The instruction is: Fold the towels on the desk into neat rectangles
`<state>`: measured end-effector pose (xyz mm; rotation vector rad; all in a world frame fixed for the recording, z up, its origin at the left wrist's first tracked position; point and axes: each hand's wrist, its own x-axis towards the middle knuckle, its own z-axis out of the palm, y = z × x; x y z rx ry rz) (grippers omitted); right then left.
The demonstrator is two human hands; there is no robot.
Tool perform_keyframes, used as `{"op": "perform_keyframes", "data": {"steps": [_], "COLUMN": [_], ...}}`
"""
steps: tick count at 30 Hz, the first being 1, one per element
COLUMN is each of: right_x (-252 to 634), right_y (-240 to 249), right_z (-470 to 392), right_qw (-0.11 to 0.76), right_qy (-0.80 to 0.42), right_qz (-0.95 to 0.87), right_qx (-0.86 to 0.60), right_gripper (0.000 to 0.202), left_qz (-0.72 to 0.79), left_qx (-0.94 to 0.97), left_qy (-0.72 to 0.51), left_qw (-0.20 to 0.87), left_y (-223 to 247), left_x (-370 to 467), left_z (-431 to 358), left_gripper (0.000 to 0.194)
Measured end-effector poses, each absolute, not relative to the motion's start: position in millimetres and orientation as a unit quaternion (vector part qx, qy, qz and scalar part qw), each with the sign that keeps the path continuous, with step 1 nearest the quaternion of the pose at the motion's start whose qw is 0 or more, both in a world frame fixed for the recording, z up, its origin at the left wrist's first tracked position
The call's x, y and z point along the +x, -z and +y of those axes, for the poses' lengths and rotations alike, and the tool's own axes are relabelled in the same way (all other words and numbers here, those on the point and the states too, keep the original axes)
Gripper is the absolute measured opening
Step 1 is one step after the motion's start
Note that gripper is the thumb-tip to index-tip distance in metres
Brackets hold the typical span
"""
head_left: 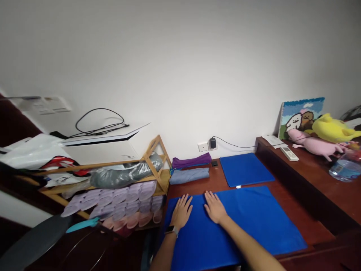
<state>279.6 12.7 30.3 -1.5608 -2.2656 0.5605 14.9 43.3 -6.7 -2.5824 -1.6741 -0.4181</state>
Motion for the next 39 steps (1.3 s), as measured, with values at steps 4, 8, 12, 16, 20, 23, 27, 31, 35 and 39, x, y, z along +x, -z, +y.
{"op": "perform_keyframes", "data": {"steps": [4, 8, 12, 16, 20, 23, 27, 31, 35, 39], "right_x": [249, 280, 385, 519, 592, 595, 584, 583, 541, 403], "right_y": [-6, 13, 29, 49, 64, 67, 59, 42, 15, -13], "right_z": [28, 32, 25, 14, 9, 9, 8, 8, 16, 26], "right_qw": [0.154, 0.167, 0.156, 0.124, 0.101, 0.092, 0.044, -0.011, -0.02, 0.08], "right_qy": [-0.225, -0.204, -0.145, -0.072, -0.038, -0.026, -0.037, -0.063, -0.051, -0.02], "right_qz": [-0.798, -0.795, -0.754, -0.665, -0.617, -0.62, -0.597, -0.578, -0.546, -0.676], "right_qx": [-0.537, -0.546, -0.622, -0.733, -0.779, -0.778, -0.8, -0.814, -0.836, -0.732], "right_gripper": [0.068, 0.069, 0.068, 0.07, 0.074, 0.075, 0.075, 0.072, 0.069, 0.067], "left_qz": [-0.616, -0.641, -0.658, -0.661, -0.666, -0.671, -0.662, -0.665, -0.677, -0.682], "left_qx": [-0.78, -0.757, -0.74, -0.737, -0.735, -0.731, -0.736, -0.733, -0.724, -0.72], "left_qy": [0.111, 0.125, 0.139, 0.138, 0.126, 0.125, 0.142, 0.143, 0.134, 0.127], "left_qw": [0.016, 0.022, 0.027, 0.024, 0.014, 0.001, 0.001, 0.001, -0.009, -0.005], "left_y": [35, 48, 50, 45, 38, 35, 40, 44, 43, 41], "left_x": [-27, -62, -66, -59, -59, -65, -73, -72, -66, -64], "left_z": [49, 44, 40, 39, 42, 46, 48, 45, 41, 38], "left_gripper": [0.055, 0.062, 0.066, 0.066, 0.067, 0.069, 0.07, 0.071, 0.071, 0.071]}}
